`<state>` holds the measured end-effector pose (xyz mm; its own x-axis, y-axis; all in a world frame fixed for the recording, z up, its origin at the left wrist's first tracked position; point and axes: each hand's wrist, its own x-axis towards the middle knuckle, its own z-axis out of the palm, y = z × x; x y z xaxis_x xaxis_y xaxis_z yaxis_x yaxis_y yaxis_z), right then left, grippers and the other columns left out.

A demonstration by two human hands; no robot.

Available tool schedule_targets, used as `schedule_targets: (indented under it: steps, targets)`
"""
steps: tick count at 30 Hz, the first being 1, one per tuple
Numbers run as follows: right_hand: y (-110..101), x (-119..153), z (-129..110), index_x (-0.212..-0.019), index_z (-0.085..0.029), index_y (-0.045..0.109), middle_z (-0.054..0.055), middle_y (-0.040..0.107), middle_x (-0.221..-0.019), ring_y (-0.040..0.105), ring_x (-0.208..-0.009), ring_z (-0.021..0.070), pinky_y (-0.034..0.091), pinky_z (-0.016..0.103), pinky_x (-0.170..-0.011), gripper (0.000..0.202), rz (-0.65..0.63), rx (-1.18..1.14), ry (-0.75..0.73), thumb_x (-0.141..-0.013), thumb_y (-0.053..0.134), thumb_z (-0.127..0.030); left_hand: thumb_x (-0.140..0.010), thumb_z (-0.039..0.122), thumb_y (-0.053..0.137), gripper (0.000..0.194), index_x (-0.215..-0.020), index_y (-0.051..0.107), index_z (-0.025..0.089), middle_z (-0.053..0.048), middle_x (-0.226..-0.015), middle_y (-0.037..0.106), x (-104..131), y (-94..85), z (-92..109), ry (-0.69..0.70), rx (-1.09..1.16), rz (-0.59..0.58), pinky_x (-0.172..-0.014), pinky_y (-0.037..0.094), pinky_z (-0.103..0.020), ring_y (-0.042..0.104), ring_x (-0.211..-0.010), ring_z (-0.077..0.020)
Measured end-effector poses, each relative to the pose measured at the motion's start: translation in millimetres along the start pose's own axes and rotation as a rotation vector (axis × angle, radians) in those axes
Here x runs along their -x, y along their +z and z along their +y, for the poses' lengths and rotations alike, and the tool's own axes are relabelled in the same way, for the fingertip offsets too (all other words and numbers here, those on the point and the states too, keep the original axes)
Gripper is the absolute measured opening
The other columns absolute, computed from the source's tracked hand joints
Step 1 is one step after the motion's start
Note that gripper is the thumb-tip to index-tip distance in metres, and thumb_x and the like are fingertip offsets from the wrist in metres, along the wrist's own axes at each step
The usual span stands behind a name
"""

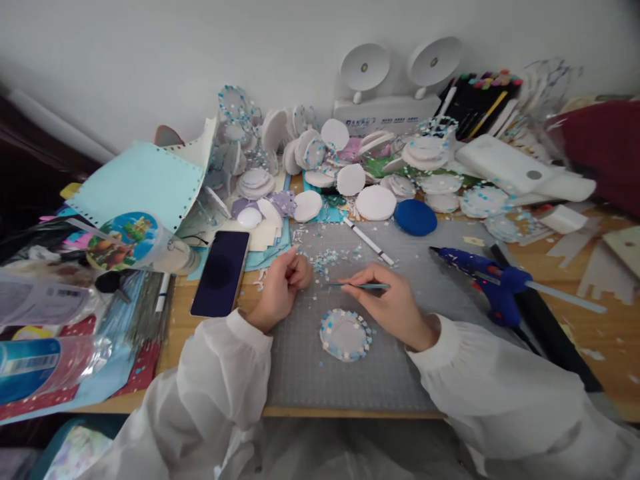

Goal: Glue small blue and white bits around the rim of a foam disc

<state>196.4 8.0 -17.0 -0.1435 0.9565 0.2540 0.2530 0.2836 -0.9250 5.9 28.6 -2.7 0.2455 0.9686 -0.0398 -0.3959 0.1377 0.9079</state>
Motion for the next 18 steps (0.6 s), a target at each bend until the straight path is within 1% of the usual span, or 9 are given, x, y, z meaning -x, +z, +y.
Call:
schedule_targets:
  steps: [5,7,8,9,11,13,14,16,18]
  targets:
    - [-8.4,-1.5,-4.8,-0.071,-0.021,0.059,0.002,0.072,-0.077,0.072,-0.080,0.0204,0.056,0.031,-0.072,0.016,0.085,-0.123,0.066,-0.074,0.075,-0.024,-0.087,0.049,0.041,0.054,-0.045,0.027,0.019,0.005,-0.043,0.021,-0.6,-0.8,-0.8,0.023,-0.033,0.010,-0.048,0.018,-0.029,0.024,-0.042,-0.0085]
    - [-13.3,-1.0,-6.5,-0.070,-0.022,0.058,0.001,0.070,-0.077,0.073,-0.081,0.0208,0.056,0.030,-0.071,0.019,0.126,-0.183,0.098,-0.073,0.076,-0.025,-0.086,0.046,0.046,0.052,-0.044,0.034,0.018,0.004,-0.044,0.028,0.5,-1.9,-2.0,0.030,-0.116,0.044,-0.049,0.021,-0.028,0.027,-0.044,-0.0088]
    - [-15.5,-0.4,-7.4,-0.071,-0.022,0.057,0.000,0.069,-0.076,0.073,-0.081,0.0212,0.057,0.030,-0.070,0.020,0.146,-0.213,0.106,-0.073,0.077,-0.025,-0.085,0.044,0.049,0.049,-0.045,0.042,0.017,0.004,-0.045,0.031,1.4,-2.5,-2.5,0.030,-0.171,0.059,-0.049,0.021,-0.028,0.029,-0.045,-0.0087]
    - [-17.4,0.3,-8.5,-0.071,-0.022,0.057,0.000,0.069,-0.076,0.073,-0.081,0.0215,0.057,0.030,-0.069,0.020,0.161,-0.244,0.107,-0.072,0.077,-0.025,-0.084,0.042,0.053,0.043,-0.049,0.051,0.016,0.003,-0.047,0.036,2.4,-2.9,-2.9,0.028,-0.230,0.067,-0.049,0.023,-0.027,0.031,-0.046,-0.0087]
    - [-19.9,2.0,-11.0,-0.072,-0.022,0.058,0.000,0.068,-0.076,0.073,-0.082,0.0220,0.058,0.031,-0.071,0.019,0.169,-0.299,0.102,-0.073,0.077,-0.023,-0.080,0.037,0.062,0.028,-0.065,0.067,0.015,0.001,-0.054,0.052,4.4,-3.6,-3.4,0.023,-0.331,0.056,-0.051,0.028,-0.025,0.039,-0.051,-0.0091]
    - [-20.8,3.5,-13.8,-0.073,-0.023,0.058,-0.001,0.068,-0.076,0.073,-0.081,0.0218,0.059,0.033,-0.073,0.018,0.166,-0.331,0.090,-0.074,0.076,-0.021,-0.078,0.035,0.067,0.018,-0.079,0.074,0.018,-0.002,-0.068,0.064,6.0,-3.8,-3.3,0.017,-0.402,0.017,-0.057,0.035,-0.024,0.050,-0.060,-0.0109]
    - [-20.8,4.0,-15.2,-0.073,-0.023,0.058,0.000,0.069,-0.076,0.073,-0.081,0.0217,0.059,0.033,-0.074,0.018,0.166,-0.335,0.085,-0.074,0.076,-0.019,-0.077,0.034,0.068,0.017,-0.082,0.075,0.019,-0.003,-0.073,0.067,6.5,-3.8,-3.2,0.012,-0.430,-0.001,-0.058,0.037,-0.024,0.052,-0.064,-0.0118]
    - [-20.5,4.7,-17.5,-0.073,-0.023,0.058,0.000,0.069,-0.075,0.073,-0.081,0.0222,0.059,0.034,-0.074,0.019,0.173,-0.327,0.083,-0.074,0.076,-0.019,-0.076,0.034,0.070,0.018,-0.086,0.076,0.020,-0.002,-0.070,0.066,7.0,-3.6,-2.9,-0.007,-0.466,-0.024,-0.055,0.036,-0.023,0.051,-0.061,-0.0113]
    - [-20.1,5.1,-18.9,-0.072,-0.023,0.058,0.000,0.068,-0.074,0.073,-0.081,0.0233,0.059,0.035,-0.074,0.019,0.188,-0.310,0.090,-0.073,0.076,-0.020,-0.074,0.034,0.072,0.020,-0.087,0.076,0.020,0.000,-0.059,0.059,6.8,-3.1,-2.5,-0.025,-0.480,-0.025,-0.050,0.031,-0.022,0.044,-0.052,-0.0090]
